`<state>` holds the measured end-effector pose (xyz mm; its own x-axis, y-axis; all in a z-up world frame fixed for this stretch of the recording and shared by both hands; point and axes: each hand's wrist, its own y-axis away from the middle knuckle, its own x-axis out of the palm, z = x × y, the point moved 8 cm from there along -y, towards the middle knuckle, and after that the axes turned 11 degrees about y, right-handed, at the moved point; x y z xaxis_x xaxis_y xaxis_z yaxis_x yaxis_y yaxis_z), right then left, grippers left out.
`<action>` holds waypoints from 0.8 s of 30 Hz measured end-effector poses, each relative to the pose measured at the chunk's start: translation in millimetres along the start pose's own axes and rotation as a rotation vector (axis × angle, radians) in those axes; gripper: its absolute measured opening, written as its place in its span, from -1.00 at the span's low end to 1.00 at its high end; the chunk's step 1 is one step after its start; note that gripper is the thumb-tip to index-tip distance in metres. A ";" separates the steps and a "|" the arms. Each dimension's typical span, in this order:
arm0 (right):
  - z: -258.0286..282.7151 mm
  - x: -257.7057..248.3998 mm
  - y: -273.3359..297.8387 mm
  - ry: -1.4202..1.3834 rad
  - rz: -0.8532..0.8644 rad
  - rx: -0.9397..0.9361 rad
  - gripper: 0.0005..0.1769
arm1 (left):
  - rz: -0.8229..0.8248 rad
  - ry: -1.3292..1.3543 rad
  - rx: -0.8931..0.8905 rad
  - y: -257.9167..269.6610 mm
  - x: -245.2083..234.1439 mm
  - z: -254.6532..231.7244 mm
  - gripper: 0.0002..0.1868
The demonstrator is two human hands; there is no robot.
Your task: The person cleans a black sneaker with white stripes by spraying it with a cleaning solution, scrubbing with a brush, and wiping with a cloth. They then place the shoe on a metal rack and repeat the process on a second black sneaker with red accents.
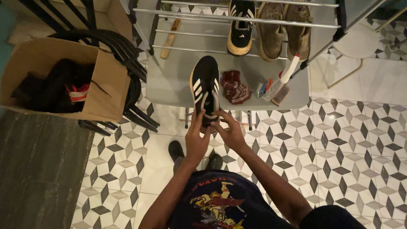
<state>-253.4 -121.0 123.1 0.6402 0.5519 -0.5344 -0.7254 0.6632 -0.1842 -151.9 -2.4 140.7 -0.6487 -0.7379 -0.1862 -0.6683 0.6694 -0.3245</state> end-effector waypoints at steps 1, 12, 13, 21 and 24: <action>4.8 -2.6 -2.1 -0.026 -0.007 -0.012 -0.58 | 0.000 0.007 -0.006 -3.2 -0.7 -2.6 -0.34; 19.5 -10.3 -40.5 -0.160 -0.086 0.053 -0.60 | 0.027 0.084 0.109 -56.1 -6.0 -15.8 -0.44; 21.6 -11.1 -45.8 -0.134 -0.104 0.024 -0.60 | 0.030 0.100 0.114 -62.5 -6.3 -14.1 -0.46; 25.6 -10.6 -96.0 -0.014 -0.224 -0.065 -0.60 | 0.026 0.128 0.127 -120.5 -7.2 4.5 -0.44; 25.4 -7.2 -123.3 0.071 -0.234 -0.098 -0.59 | 0.033 0.148 0.160 -147.9 -5.5 11.8 -0.42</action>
<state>-162.1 -194.0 170.6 0.7767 0.3496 -0.5240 -0.5828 0.7144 -0.3872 -45.2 -98.4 178.8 -0.7232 -0.6875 -0.0650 -0.5874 0.6620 -0.4655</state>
